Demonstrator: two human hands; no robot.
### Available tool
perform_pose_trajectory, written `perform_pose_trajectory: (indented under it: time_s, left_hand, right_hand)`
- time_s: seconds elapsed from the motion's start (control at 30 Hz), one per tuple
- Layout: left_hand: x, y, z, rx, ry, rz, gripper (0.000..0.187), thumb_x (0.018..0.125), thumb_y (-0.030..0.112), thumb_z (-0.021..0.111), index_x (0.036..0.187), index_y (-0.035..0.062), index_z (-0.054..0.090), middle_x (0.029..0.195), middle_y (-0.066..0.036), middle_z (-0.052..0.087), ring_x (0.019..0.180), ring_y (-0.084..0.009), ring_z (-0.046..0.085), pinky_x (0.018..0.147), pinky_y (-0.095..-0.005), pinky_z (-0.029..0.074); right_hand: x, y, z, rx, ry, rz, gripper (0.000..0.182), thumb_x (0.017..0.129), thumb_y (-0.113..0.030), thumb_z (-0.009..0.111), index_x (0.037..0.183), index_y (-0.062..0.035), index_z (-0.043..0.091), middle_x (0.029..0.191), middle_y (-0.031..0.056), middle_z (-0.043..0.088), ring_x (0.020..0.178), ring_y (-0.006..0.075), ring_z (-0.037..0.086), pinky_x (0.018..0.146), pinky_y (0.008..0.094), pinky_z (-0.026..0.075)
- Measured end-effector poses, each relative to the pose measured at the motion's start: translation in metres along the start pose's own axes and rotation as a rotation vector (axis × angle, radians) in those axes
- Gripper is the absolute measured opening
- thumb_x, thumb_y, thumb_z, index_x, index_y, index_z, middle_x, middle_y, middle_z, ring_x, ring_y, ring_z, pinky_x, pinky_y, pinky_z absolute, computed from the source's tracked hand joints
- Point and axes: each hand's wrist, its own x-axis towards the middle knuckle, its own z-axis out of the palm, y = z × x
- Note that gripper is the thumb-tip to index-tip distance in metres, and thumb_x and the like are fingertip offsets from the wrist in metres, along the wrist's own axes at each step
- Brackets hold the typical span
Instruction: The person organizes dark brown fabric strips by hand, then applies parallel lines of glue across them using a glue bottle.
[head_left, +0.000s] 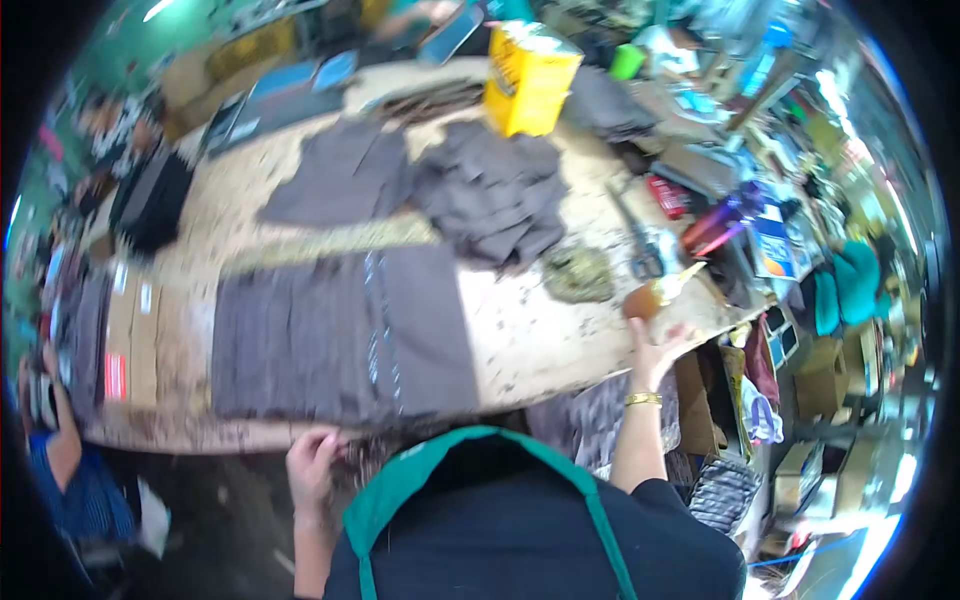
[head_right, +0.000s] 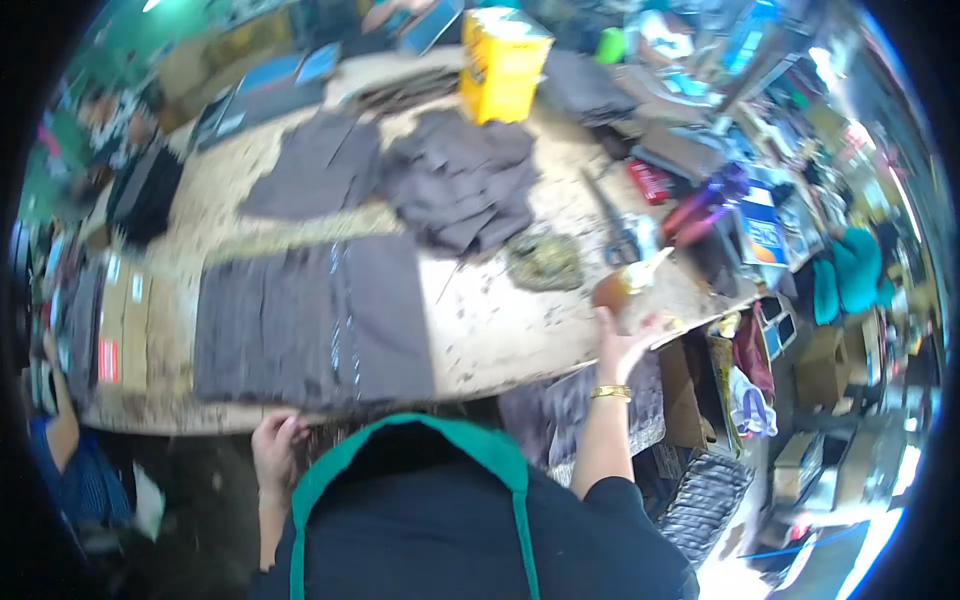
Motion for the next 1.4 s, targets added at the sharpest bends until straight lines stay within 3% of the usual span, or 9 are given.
perform_pose_trajectory:
  time_s: [0.1, 0.4, 0.57, 0.67, 0.77, 0.9, 1.03, 1.23, 1.4]
  left_hand:
    - [0.011, 0.022, -0.002, -0.036, 0.031, 0.186, 0.009, 0.085, 0.006, 0.052, 0.090, 0.0006, 0.055, 0.077, -0.004, 0.058, 0.068, -0.0092, 0.055, 0.065, -0.0205, 0.045]
    - [0.012, 0.020, 0.010, -0.119, 0.016, 0.183, 0.007, 0.084, 0.006, 0.053, 0.089, 0.0020, 0.055, 0.077, -0.004, 0.058, 0.067, -0.0088, 0.055, 0.065, -0.0208, 0.046]
    - [0.002, 0.003, -0.001, -0.160, 0.074, 0.182, 0.008, 0.084, 0.004, 0.053, 0.090, -0.0002, 0.056, 0.079, -0.005, 0.059, 0.072, -0.0095, 0.055, 0.068, -0.0210, 0.045]
    - [0.002, -0.003, -0.016, 0.002, 0.195, 0.221, 0.011, 0.084, 0.006, 0.052, 0.089, -0.0031, 0.056, 0.076, -0.004, 0.057, 0.071, -0.0099, 0.053, 0.068, -0.0221, 0.043]
    - [0.008, -0.009, -0.027, 0.051, 0.262, 0.243, 0.015, 0.085, 0.011, 0.053, 0.090, -0.0031, 0.057, 0.076, -0.003, 0.057, 0.070, -0.0087, 0.052, 0.067, -0.0221, 0.042]
    - [0.012, -0.020, -0.025, 0.135, 0.318, 0.299, 0.013, 0.084, 0.008, 0.055, 0.092, -0.0010, 0.059, 0.080, -0.002, 0.058, 0.073, -0.0059, 0.052, 0.064, -0.0197, 0.042]
    - [0.011, -0.036, -0.008, 0.362, 0.245, 0.408, 0.009, 0.080, 0.006, 0.059, 0.087, 0.0011, 0.061, 0.078, -0.002, 0.057, 0.066, -0.0072, 0.052, 0.059, -0.0199, 0.042]
    - [0.015, -0.024, 0.015, 0.568, 0.176, 0.648, 0.010, 0.070, 0.002, 0.063, 0.080, 0.0011, 0.062, 0.078, -0.009, 0.056, 0.075, -0.0233, 0.055, 0.068, -0.0305, 0.044]
    - [0.023, -0.019, 0.014, 0.618, 0.162, 0.696, 0.010, 0.070, 0.003, 0.063, 0.080, 0.0015, 0.061, 0.080, -0.009, 0.055, 0.077, -0.0230, 0.054, 0.070, -0.0311, 0.044]
  right_hand:
    - [0.001, -0.009, 0.017, 0.033, -0.071, 0.013, 0.099, 0.058, -0.022, 0.078, 0.132, 0.0037, 0.018, 0.133, 0.0236, 0.027, 0.123, 0.0338, 0.030, 0.103, 0.0384, 0.025]
    - [0.023, -0.031, 0.023, -0.076, -0.130, 0.080, 0.084, 0.057, -0.025, 0.077, 0.124, -0.0014, 0.033, 0.112, 0.0229, 0.051, 0.102, 0.0375, 0.050, 0.087, 0.0409, 0.040]
    - [0.031, -0.060, -0.012, 0.066, -0.268, -0.064, 0.067, 0.052, -0.020, 0.080, 0.105, -0.0027, 0.044, 0.094, 0.0139, 0.053, 0.088, 0.0246, 0.054, 0.077, 0.0348, 0.044]
    - [0.048, -0.096, -0.042, 0.611, -0.491, 0.009, 0.057, 0.057, -0.006, 0.077, 0.106, -0.0054, 0.046, 0.100, 0.0059, 0.051, 0.087, 0.0152, 0.054, 0.066, 0.0261, 0.048]
    - [0.044, -0.134, -0.047, 1.252, -0.663, 0.066, 0.059, 0.066, -0.011, 0.071, 0.116, -0.0068, 0.041, 0.109, 0.0109, 0.050, 0.093, 0.0242, 0.056, 0.072, 0.0410, 0.054]
    - [0.013, -0.149, -0.018, 0.885, -0.933, -0.014, 0.059, 0.066, -0.003, 0.068, 0.116, -0.0042, 0.039, 0.101, 0.0084, 0.051, 0.091, 0.0195, 0.053, 0.080, 0.0273, 0.044]
    - [-0.039, -0.156, 0.004, 0.969, -1.164, 0.034, 0.058, 0.064, 0.000, 0.068, 0.116, -0.0043, 0.041, 0.101, 0.0072, 0.051, 0.096, 0.0179, 0.051, 0.087, 0.0308, 0.040]
    - [-0.084, -0.165, 0.016, 0.813, -1.332, 0.134, 0.051, 0.069, 0.000, 0.068, 0.112, -0.0068, 0.043, 0.092, 0.0044, 0.057, 0.085, 0.0123, 0.056, 0.076, 0.0256, 0.046]
    - [-0.094, -0.180, 0.016, 0.702, -1.365, 0.292, 0.047, 0.071, -0.004, 0.067, 0.111, -0.0068, 0.043, 0.090, 0.0054, 0.057, 0.081, 0.0118, 0.056, 0.065, 0.0220, 0.047]
